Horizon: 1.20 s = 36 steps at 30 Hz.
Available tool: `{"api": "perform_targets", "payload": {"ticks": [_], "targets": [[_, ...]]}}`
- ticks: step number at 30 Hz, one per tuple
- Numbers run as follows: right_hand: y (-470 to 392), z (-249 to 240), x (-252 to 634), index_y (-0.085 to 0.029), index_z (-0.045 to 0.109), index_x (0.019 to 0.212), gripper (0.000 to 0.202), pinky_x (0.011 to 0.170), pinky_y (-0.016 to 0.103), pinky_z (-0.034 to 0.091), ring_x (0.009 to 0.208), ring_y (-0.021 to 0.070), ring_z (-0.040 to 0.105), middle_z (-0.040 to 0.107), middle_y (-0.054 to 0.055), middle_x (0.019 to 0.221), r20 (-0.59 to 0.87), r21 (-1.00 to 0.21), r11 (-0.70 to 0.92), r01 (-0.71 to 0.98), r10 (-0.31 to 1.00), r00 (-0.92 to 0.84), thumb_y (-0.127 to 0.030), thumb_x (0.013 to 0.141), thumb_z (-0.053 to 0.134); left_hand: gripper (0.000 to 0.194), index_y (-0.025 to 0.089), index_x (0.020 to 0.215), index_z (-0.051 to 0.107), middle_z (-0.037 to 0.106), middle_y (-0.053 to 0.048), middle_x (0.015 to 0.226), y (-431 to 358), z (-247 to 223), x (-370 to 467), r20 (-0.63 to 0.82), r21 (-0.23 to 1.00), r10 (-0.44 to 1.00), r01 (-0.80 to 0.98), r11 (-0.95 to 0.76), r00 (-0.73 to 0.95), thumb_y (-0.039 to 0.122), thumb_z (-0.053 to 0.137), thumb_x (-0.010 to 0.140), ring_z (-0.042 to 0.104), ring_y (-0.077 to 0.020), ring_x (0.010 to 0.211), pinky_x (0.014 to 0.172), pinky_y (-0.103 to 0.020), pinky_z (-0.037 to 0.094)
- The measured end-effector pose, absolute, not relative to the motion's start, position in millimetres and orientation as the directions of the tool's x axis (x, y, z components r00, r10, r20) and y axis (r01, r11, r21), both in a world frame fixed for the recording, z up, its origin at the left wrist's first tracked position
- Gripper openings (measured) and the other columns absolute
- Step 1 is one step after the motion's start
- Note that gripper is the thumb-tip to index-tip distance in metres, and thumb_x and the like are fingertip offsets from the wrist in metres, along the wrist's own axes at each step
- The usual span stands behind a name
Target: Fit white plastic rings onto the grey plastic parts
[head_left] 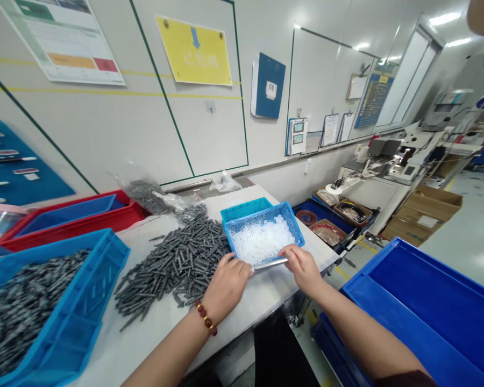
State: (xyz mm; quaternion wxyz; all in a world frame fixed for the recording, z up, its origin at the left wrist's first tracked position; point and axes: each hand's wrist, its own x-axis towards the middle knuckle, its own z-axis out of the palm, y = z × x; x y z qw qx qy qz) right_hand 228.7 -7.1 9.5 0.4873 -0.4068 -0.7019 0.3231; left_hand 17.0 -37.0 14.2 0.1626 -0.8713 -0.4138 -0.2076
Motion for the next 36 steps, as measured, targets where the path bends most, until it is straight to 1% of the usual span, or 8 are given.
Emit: {"api": "perform_targets", "payload": {"ticks": [4, 9, 13, 15, 18, 22, 27, 36], "targets": [[-24, 4, 211, -0.021, 0.063, 0.091, 0.034, 0.064, 0.027, 0.046, 0.069, 0.0167, 0.062, 0.067, 0.005, 0.075, 0.622, -0.599, 0.698, 0.393, 0.714, -0.321, -0.036, 0.093, 0.033, 0.027, 0.016, 0.081, 0.056, 0.059, -0.001, 0.068, -56, 3, 26, 0.503, 0.003, 0.666, 0.769, -0.639, 0.551, 0.021, 0.033, 0.094, 0.055, -0.0163, 0.067, 0.087, -0.042, 0.040], [-36, -5, 190, -0.016, 0.058, 0.111, 0.038, 0.065, 0.030, 0.046, 0.067, 0.0195, 0.063, 0.069, 0.009, 0.082, 0.659, -0.401, 0.798, 0.450, 0.592, -0.463, -0.038, 0.094, 0.033, 0.026, 0.016, 0.083, 0.054, 0.062, -0.003, 0.075, -66, -1, 37, 0.606, 0.093, 0.643, 0.761, -0.642, 0.468, 0.015, 0.030, 0.093, 0.058, -0.0176, 0.076, 0.087, -0.041, 0.042], [-33, -9, 185, -0.017, 0.057, 0.112, 0.037, 0.067, 0.029, 0.047, 0.071, 0.0183, 0.063, 0.069, 0.008, 0.085, 0.637, -0.545, 0.768, 0.337, 0.641, -0.429, -0.037, 0.094, 0.032, 0.022, 0.017, 0.088, 0.055, 0.064, -0.005, 0.081, -66, 6, 38, 0.594, 0.109, 0.675, 0.788, -0.606, 0.437, 0.017, 0.034, 0.092, 0.059, -0.0187, 0.081, 0.091, -0.044, 0.041], [-21, -7, 188, -0.019, 0.060, 0.100, 0.035, 0.062, 0.026, 0.046, 0.061, 0.0155, 0.060, 0.065, 0.003, 0.070, 0.572, -0.694, 0.666, 0.274, 0.741, -0.353, -0.037, 0.094, 0.032, 0.020, 0.016, 0.104, 0.054, 0.062, -0.010, 0.101, -67, 10, 34, 0.614, 0.119, 0.704, 0.839, -0.531, 0.358, 0.022, 0.040, 0.091, 0.056, -0.0237, 0.098, 0.097, -0.051, 0.036], [11, -1, 200, -0.020, 0.058, 0.079, 0.035, 0.053, 0.023, 0.041, 0.049, 0.0130, 0.052, 0.052, -0.003, 0.052, 0.472, -0.831, 0.493, 0.257, 0.870, -0.140, -0.039, 0.092, 0.032, 0.036, 0.015, 0.124, 0.043, 0.049, -0.015, 0.127, -70, 9, 24, 0.671, 0.178, 0.709, 0.880, -0.440, 0.219, 0.024, 0.045, 0.089, 0.039, -0.0300, 0.123, 0.101, -0.054, 0.032], [56, 8, 215, -0.020, 0.053, 0.072, 0.031, 0.054, 0.024, 0.038, 0.051, 0.0134, 0.050, 0.051, -0.003, 0.052, 0.464, -0.830, 0.425, 0.361, 0.885, 0.024, -0.042, 0.088, 0.036, 0.036, 0.019, 0.124, 0.042, 0.050, -0.013, 0.125, -75, -3, 11, 0.696, 0.226, 0.696, 0.868, -0.442, 0.173, 0.018, 0.045, 0.088, 0.040, -0.0281, 0.123, 0.100, -0.051, 0.035], [78, 10, 214, -0.021, 0.053, 0.069, 0.032, 0.057, 0.025, 0.037, 0.053, 0.0143, 0.052, 0.055, -0.002, 0.053, 0.474, -0.780, 0.419, 0.464, 0.880, 0.002, -0.041, 0.087, 0.036, 0.034, 0.019, 0.122, 0.045, 0.052, -0.013, 0.123, -78, -14, 3, 0.696, 0.243, 0.701, 0.869, -0.432, 0.154, 0.018, 0.045, 0.088, 0.043, -0.0280, 0.120, 0.099, -0.050, 0.038], [82, 9, 207, -0.022, 0.054, 0.067, 0.032, 0.057, 0.025, 0.038, 0.054, 0.0153, 0.053, 0.055, -0.001, 0.052, 0.410, -0.833, 0.380, 0.401, 0.912, -0.012, -0.045, 0.084, 0.040, 0.033, 0.020, 0.120, 0.047, 0.053, -0.012, 0.122, -78, -18, 0, 0.682, 0.271, 0.716, 0.858, -0.437, 0.149, 0.017, 0.044, 0.088, 0.044, -0.0274, 0.119, 0.098, -0.050, 0.039]]}}
